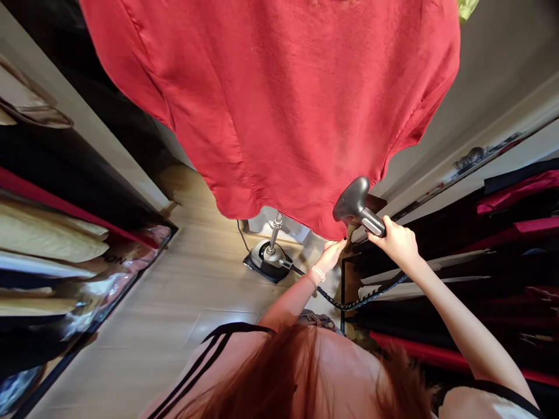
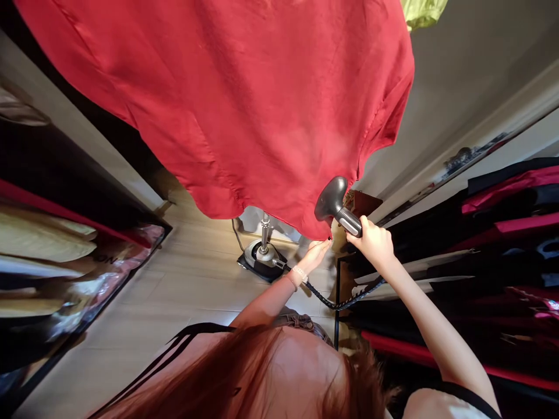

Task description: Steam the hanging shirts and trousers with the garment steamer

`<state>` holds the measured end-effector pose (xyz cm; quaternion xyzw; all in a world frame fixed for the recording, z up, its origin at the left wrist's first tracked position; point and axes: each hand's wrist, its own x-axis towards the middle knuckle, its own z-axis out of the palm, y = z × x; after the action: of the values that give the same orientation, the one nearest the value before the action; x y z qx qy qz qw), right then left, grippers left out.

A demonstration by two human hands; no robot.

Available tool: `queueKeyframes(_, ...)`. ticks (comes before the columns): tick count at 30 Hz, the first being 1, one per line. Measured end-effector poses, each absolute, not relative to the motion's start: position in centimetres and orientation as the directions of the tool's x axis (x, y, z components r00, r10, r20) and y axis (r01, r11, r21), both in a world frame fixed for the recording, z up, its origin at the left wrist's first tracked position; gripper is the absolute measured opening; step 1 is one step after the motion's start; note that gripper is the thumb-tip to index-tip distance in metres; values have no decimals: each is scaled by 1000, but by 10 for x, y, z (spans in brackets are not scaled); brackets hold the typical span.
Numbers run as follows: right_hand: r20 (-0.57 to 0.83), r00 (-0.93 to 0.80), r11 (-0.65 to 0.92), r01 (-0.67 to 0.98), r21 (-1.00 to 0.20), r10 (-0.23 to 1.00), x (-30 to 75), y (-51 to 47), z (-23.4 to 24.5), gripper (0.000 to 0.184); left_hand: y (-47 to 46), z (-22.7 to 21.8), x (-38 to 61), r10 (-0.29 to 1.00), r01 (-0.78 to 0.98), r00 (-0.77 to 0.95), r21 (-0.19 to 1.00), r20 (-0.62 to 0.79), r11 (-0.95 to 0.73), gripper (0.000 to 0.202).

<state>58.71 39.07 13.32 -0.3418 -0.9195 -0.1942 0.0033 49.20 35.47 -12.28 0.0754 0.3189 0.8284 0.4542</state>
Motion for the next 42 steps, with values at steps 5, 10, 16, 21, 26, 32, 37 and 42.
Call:
queueKeyframes(5,89,-762,692,624,363,641,601,400,101,39,359,-122,497,838,-760,-520,538,-166,-365,25)
queueKeyframes(10,27,-793,735,577,357,609,593,398,92,37,362,-123,495,822,-777,-536,492,-190,-393,22)
queueKeyframes(16,96,-805,743,580,334,585,559,396,111,44,360,-124,491,799,-780,-560,461,-216,-422,20)
queueKeyframes(21,-17,-826,779,525,343,564,554,396,82,46,362,-128,490,760,-776,-589,455,-276,-437,14)
queueKeyframes(26,-72,-833,796,494,349,548,559,397,56,44,366,-130,489,721,-778,-604,449,-341,-439,10)
queueKeyframes(32,150,-823,750,563,348,548,556,407,95,40,362,-121,491,705,-779,-602,469,-375,-416,18)
queueKeyframes(37,280,-761,703,648,293,585,563,413,113,43,358,-115,494,710,-778,-594,494,-379,-388,14)
queueKeyframes(42,126,-771,720,630,291,624,577,404,79,37,355,-113,493,693,-765,-606,523,-390,-376,17)
